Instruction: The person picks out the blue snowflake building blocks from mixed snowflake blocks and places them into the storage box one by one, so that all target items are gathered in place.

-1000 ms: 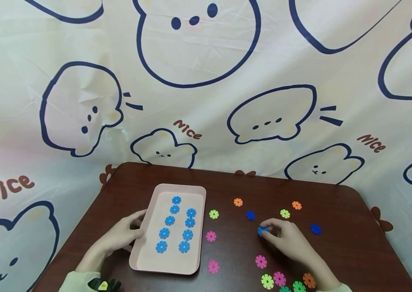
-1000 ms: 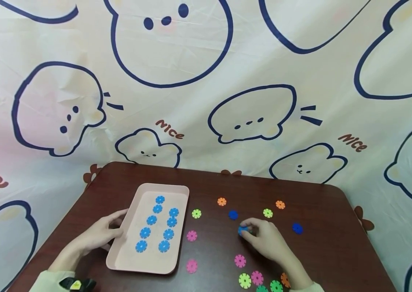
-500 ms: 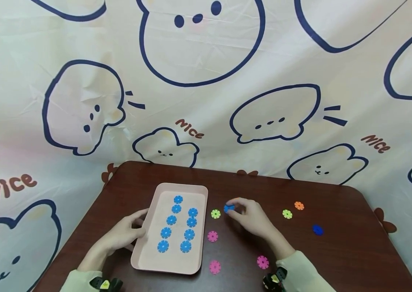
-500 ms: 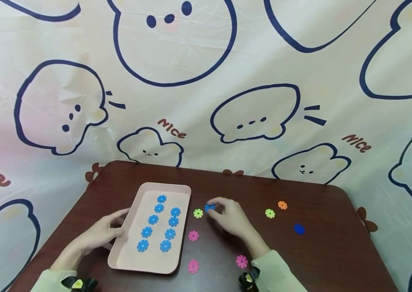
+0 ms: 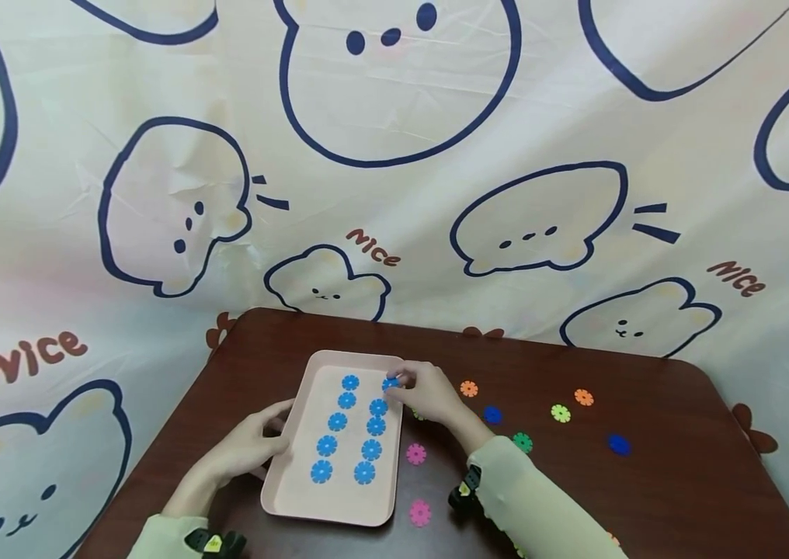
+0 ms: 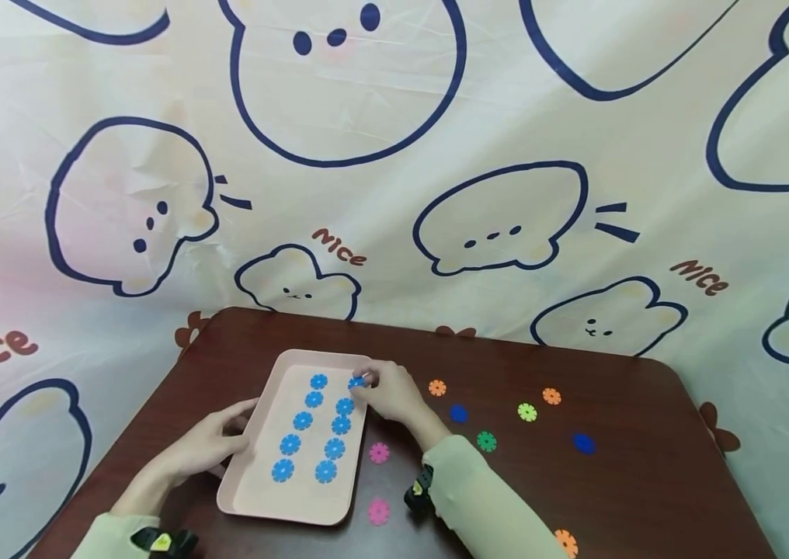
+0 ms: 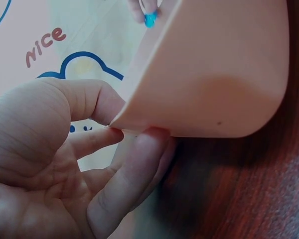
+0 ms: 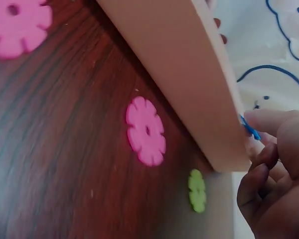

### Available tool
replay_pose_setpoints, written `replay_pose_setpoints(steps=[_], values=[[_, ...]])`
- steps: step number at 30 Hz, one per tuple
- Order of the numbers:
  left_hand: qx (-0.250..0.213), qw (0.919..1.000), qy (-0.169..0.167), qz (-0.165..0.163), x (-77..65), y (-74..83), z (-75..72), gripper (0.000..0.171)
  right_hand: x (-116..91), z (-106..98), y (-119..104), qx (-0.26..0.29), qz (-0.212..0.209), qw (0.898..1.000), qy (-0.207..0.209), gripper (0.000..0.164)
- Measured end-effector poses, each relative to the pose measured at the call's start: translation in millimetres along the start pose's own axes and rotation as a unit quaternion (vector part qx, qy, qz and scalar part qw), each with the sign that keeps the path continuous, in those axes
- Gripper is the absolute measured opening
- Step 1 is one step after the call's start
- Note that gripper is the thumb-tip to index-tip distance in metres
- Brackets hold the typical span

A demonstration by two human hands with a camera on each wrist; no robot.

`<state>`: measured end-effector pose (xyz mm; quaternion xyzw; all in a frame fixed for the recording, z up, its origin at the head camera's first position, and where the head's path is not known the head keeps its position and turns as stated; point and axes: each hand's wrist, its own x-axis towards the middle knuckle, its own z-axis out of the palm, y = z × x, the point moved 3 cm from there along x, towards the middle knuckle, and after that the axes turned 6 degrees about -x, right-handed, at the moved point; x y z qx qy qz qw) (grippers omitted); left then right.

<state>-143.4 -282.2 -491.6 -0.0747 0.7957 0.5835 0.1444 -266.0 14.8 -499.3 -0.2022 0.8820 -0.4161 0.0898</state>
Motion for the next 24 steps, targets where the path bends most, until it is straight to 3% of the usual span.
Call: replay_pose_setpoints(steps=[3,15,24], values=[[0.002,1.0000,0.002,-0.002,0.6,-0.3,0.8,0.070,7,8,-2,-0.013,0.016,1.000,-0.002,0.027],[0.003,1.0000,0.007,0.003,2.1,-1.5,1.9,0.070,20,18,-12,-0.161,0.018,0.987,-0.002,0.025],[0.009,0.9999,0.005,0.000,0.8,0.5,2.2,0.070,8,10,-9,-0.166,-0.009,0.986,-0.001,0.033]])
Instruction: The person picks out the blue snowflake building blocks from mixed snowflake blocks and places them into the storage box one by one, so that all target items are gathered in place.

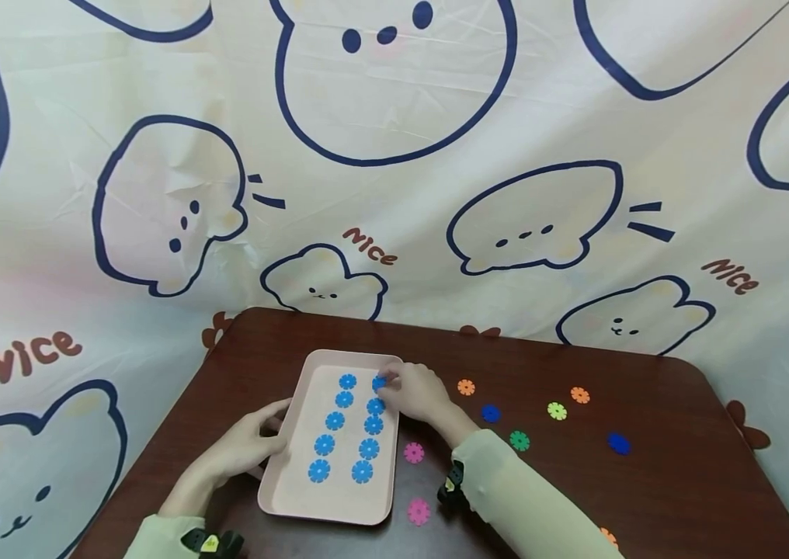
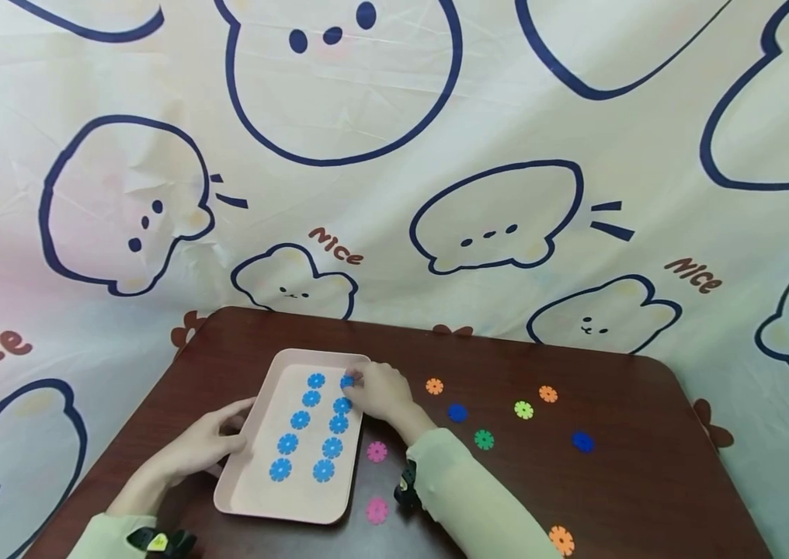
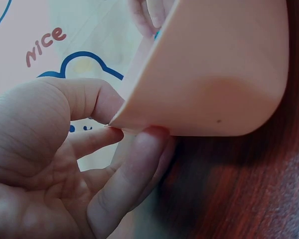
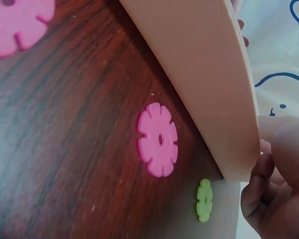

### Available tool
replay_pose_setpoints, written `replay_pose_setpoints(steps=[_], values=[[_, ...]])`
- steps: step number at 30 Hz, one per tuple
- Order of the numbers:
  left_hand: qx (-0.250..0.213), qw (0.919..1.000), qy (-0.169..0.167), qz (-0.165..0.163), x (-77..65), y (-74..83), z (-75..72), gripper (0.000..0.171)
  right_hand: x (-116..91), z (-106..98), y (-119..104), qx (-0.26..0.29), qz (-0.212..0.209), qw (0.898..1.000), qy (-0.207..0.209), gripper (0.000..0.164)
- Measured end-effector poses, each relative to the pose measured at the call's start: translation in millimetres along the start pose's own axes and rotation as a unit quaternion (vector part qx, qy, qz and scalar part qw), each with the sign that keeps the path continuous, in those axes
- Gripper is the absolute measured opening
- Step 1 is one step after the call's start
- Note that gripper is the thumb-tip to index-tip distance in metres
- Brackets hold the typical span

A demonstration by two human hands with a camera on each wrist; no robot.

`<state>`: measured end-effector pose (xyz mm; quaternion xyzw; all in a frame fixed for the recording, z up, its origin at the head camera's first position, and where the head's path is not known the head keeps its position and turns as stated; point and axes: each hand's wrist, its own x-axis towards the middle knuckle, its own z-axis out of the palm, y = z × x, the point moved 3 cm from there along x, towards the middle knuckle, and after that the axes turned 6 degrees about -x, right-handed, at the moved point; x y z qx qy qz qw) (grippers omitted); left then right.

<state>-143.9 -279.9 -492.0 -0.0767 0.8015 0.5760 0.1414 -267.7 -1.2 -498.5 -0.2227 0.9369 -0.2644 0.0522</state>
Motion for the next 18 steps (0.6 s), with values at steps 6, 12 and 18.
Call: replay_pose_setpoints(steps=[6,12,18], values=[[-0.003,1.0000,-0.004,0.000,0.0,-0.2,-0.2,0.071,-13,-11,8,0.028,-0.005,0.999,0.022,0.036],[-0.001,1.0000,-0.004,0.004,0.7,-1.0,-0.7,0.070,-31,-29,19,0.014,-0.039,0.997,0.063,0.035],[0.005,1.0000,-0.003,0.003,0.7,-0.6,-0.8,0.070,-59,-50,35,-0.014,-0.036,0.995,0.091,0.033]])
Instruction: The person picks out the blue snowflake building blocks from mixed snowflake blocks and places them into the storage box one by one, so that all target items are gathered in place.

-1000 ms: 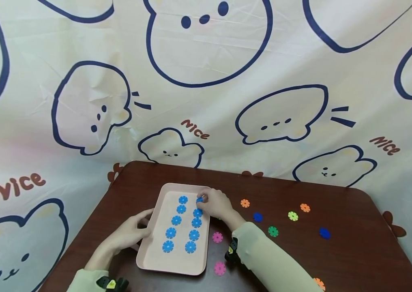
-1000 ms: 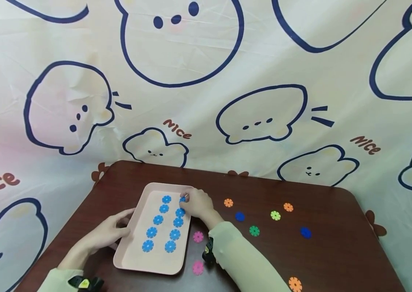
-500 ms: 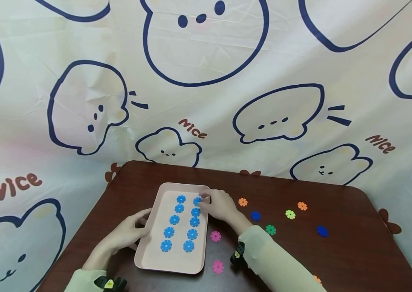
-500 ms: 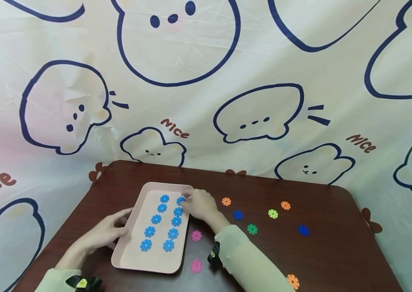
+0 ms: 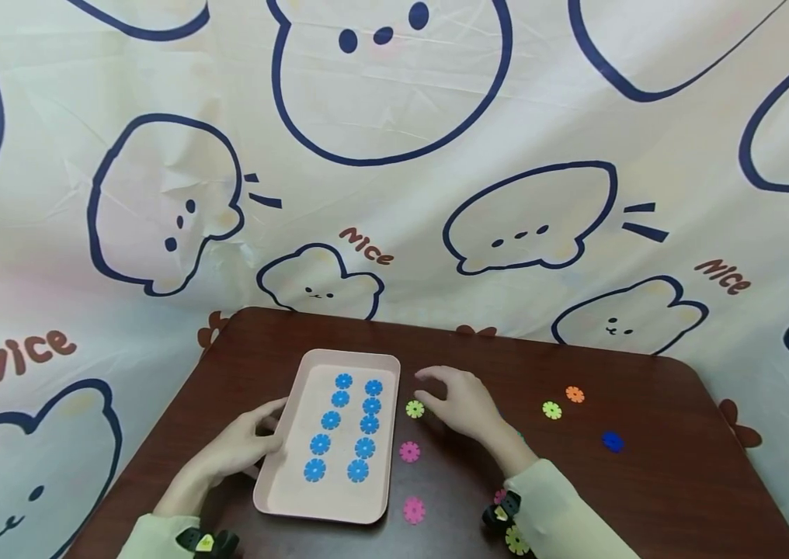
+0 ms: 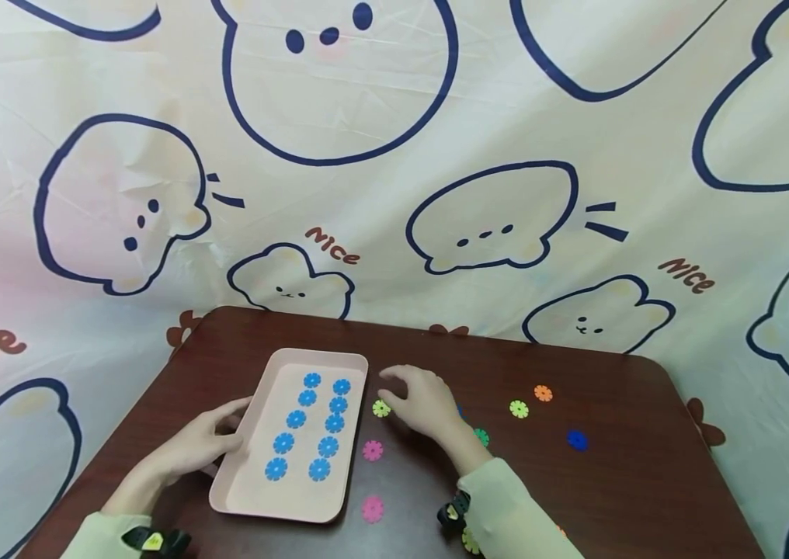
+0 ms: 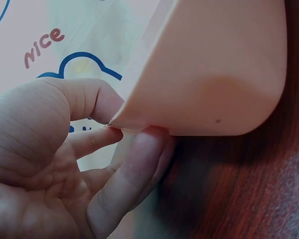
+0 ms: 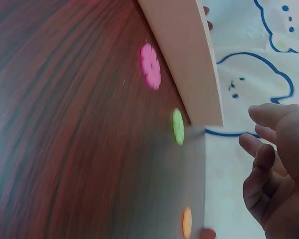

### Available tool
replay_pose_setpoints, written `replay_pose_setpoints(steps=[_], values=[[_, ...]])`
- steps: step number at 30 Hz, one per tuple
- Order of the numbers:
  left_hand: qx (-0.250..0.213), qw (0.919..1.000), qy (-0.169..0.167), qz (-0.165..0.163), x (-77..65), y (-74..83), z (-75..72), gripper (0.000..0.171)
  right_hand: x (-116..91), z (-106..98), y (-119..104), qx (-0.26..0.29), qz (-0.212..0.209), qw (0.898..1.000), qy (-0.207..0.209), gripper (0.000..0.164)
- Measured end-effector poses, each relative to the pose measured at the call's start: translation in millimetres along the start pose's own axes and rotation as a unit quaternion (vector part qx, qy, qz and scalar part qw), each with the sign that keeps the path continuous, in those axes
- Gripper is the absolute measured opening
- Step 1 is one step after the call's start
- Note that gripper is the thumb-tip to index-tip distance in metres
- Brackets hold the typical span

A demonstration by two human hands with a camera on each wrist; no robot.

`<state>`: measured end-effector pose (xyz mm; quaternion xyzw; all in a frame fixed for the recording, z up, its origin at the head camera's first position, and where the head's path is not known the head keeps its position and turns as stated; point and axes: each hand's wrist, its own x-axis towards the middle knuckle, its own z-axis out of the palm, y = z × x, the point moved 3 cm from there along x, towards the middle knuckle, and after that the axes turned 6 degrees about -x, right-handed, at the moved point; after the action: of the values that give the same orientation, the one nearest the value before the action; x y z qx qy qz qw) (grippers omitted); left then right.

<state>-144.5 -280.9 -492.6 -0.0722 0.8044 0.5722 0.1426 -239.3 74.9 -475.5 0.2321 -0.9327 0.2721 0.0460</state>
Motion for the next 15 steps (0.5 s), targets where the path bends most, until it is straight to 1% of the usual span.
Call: replay_pose_setpoints(steps=[6,10,15], values=[[0.005,1.0000,0.000,-0.001,0.8,0.9,-2.1,0.070,-26,-27,23,-0.009,0.018,1.000,0.010,0.032],[0.011,0.9999,-0.001,-0.003,1.6,-0.1,-3.4,0.070,-46,-46,36,-0.030,0.023,0.999,0.028,0.035],[0.010,0.9999,-0.001,-0.005,0.8,-3.1,-5.2,0.070,-75,-67,53,-0.055,0.044,0.996,0.049,0.035]])
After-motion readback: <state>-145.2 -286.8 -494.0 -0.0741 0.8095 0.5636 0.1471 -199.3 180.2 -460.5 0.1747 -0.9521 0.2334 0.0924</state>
